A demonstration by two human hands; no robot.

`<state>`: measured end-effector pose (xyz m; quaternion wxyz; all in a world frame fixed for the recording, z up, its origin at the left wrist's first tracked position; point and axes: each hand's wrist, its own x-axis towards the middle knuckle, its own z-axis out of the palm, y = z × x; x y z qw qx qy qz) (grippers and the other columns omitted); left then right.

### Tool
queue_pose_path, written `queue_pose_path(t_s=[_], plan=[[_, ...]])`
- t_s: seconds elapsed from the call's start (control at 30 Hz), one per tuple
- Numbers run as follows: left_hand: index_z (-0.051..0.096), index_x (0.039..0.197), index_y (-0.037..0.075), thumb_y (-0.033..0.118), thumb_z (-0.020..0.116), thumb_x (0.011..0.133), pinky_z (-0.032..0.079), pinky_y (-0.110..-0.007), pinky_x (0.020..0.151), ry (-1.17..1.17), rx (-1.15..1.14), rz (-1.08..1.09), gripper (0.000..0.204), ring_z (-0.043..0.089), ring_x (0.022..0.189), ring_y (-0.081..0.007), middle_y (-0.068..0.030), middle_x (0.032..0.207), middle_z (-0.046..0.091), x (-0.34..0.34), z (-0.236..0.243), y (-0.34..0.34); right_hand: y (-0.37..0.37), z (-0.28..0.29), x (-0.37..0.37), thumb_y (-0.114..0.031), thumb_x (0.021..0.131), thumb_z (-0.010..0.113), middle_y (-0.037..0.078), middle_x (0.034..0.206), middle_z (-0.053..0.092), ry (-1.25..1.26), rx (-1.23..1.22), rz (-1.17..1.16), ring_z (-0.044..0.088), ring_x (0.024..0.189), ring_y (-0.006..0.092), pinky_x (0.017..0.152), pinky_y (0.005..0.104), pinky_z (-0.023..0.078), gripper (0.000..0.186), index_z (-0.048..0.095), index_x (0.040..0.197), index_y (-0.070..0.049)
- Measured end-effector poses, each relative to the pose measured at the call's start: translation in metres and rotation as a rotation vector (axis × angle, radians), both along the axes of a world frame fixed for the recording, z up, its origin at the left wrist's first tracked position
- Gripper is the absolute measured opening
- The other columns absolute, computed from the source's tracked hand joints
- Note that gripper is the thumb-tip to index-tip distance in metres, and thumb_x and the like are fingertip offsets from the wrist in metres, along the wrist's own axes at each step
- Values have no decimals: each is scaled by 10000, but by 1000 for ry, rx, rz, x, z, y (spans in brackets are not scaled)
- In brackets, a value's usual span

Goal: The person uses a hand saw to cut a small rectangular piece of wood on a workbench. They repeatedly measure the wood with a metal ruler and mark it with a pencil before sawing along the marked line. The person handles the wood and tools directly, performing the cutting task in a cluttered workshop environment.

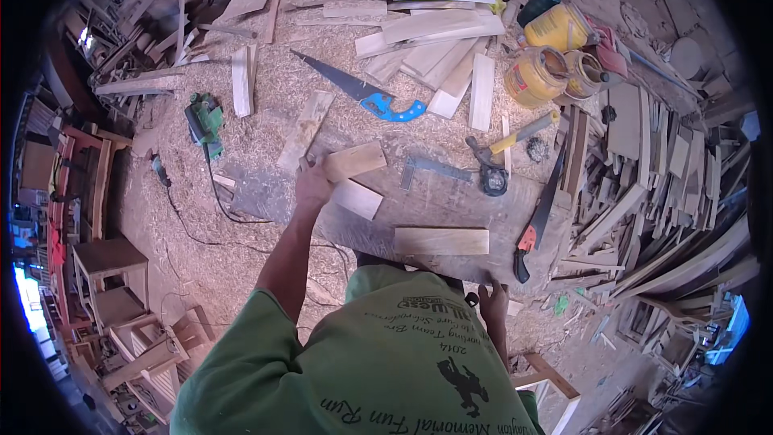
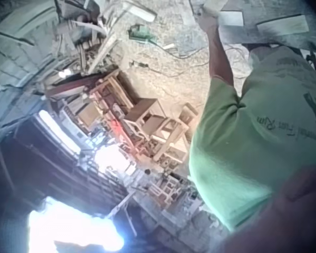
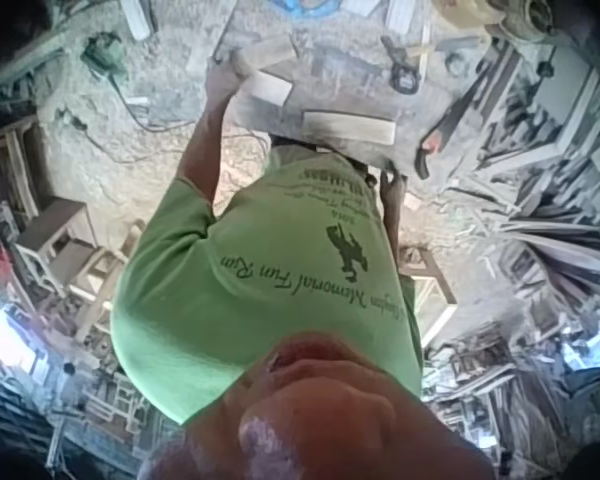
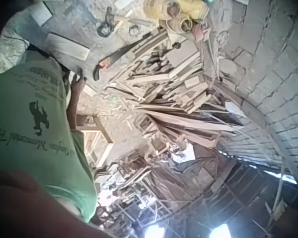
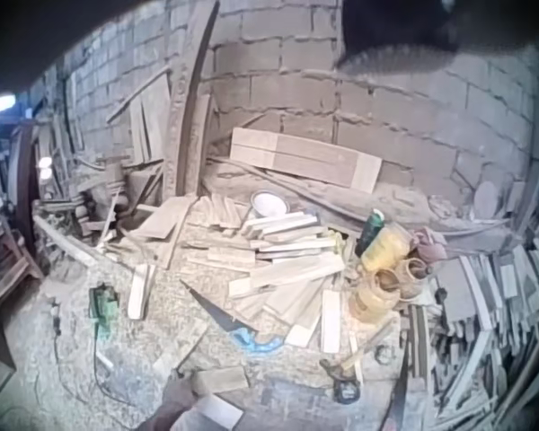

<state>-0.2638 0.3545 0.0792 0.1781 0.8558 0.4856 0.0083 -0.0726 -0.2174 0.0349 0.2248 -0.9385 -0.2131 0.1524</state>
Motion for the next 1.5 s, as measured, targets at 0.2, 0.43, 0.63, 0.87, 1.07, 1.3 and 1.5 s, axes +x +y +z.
queue_pose_path(t_s=[0.2, 0.43, 0.63, 0.87, 1.07, 1.3, 1.5], plan=[[591, 1580, 256, 142, 876, 855, 569, -577, 1108, -21, 45, 4, 788, 641, 1279, -481, -234, 1465, 550, 6, -9, 8, -11, -9, 25, -318, 1013, 789, 300, 1077, 778, 48, -27, -41, 740, 1017, 466, 892, 552, 594, 463, 777, 1324, 25], [560, 1621, 213, 117, 850, 852, 566, -585, 1120, -142, 63, -54, 828, 614, 1316, -540, -279, 1449, 579, 2, -30, 16, -20, -7, 29, -329, 1050, 772, 253, 1085, 807, 144, -3, -14, 750, 1067, 419, 944, 514, 588, 481, 751, 1378, 23], [480, 1694, 140, 147, 865, 889, 536, -569, 1187, -287, 15, -155, 893, 598, 1382, -587, -387, 1631, 462, -1, -25, -41, -15, 16, 21, -300, 1069, 749, 216, 1017, 809, 258, 112, -9, 781, 948, 331, 850, 443, 608, 491, 729, 1409, 53], [527, 1668, 127, 75, 814, 884, 526, -599, 1177, -231, -339, -161, 836, 519, 1466, -597, -411, 1548, 547, 21, 0, -216, 73, 44, 21, -220, 1093, 752, 231, 1237, 770, 365, 358, 75, 763, 1123, 307, 968, 417, 617, 463, 691, 1469, 43], [463, 1709, 150, -8, 808, 884, 557, -601, 1126, -268, -250, -124, 908, 587, 1374, -603, -415, 1517, 560, 29, -22, -269, 117, 10, 23, -70, 1069, 702, 219, 1133, 752, 198, 454, 130, 754, 1000, 370, 875, 453, 617, 264, 735, 1317, 15], [470, 1699, 39, -4, 717, 979, 581, -462, 1096, -809, -680, 330, 762, 698, 1323, -303, -214, 1486, 671, 21, -38, -271, 104, -12, 23, -4, 1048, 692, 219, 1177, 782, 163, 549, 49, 769, 1021, 361, 886, 447, 624, 251, 724, 1297, 12], [665, 1544, -30, -25, 627, 921, 530, -371, 1138, -820, -897, 508, 624, 694, 1308, -248, -127, 1393, 755, 16, -52, -254, 98, -28, 30, -8, 1043, 685, 250, 1241, 772, 116, 592, 117, 775, 1104, 415, 941, 463, 625, 287, 722, 1326, 26]])
